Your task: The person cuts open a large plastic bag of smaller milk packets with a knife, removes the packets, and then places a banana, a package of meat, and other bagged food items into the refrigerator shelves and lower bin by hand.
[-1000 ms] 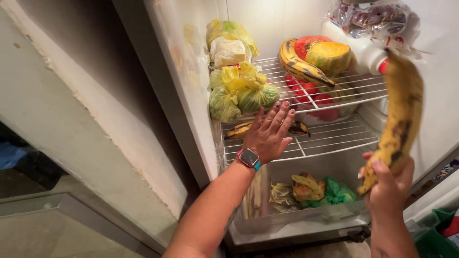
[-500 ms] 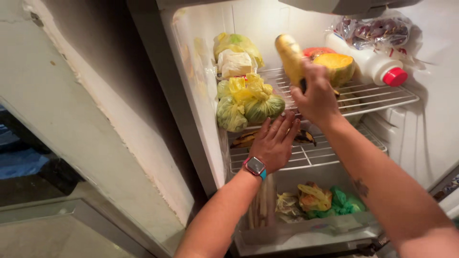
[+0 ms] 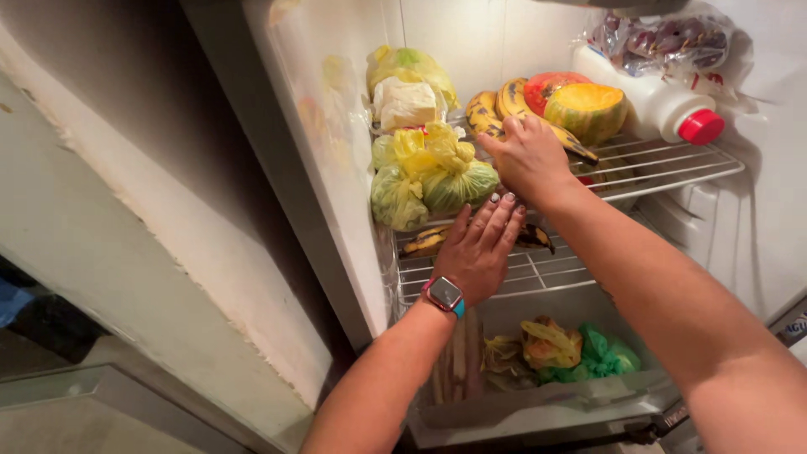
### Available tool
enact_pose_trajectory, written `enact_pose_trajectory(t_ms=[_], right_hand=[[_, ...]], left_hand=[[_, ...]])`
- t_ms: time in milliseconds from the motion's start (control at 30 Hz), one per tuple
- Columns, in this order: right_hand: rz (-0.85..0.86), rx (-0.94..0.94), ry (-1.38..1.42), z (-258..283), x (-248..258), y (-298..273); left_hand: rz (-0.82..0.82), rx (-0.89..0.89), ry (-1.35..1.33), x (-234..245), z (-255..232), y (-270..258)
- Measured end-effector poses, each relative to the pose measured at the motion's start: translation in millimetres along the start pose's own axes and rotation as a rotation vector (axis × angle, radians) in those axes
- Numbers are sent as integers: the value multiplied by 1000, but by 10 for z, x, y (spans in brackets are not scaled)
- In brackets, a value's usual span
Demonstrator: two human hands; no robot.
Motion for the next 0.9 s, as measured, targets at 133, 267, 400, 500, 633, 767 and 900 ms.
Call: enact_pose_trajectory(t_ms=[133, 267, 400, 500, 633, 767, 900], right_hand=[[-41, -10, -25, -14, -50, 32], [66, -124, 79, -76, 72, 1], [-539, -166, 511, -151, 1146, -376], [-424, -266, 618, 41, 1108, -1198], [-123, -374, 766, 258, 597, -1795], [285, -515, 583, 159, 201, -1801], [981, -812, 677, 186, 117, -1544]], left_hand=[[14, -6, 10, 4, 11, -3], [20, -20, 11, 27, 12, -6], [38, -11, 22, 107, -16, 39], [65, -9, -18, 129, -9, 47], [28, -5, 20, 67, -7, 33], [6, -5, 27, 61, -3, 32], [-2, 0, 30, 49, -16, 37]])
Point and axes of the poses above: each hand's wrist, its own y-axis towards the middle knuckle, its own x-axis out of the back of the hand, z = x × y, the point moved 4 cm from there along y, towards the middle knuckle, and after that the axes turned 5 degrees about -x, right-handed, at the moved point
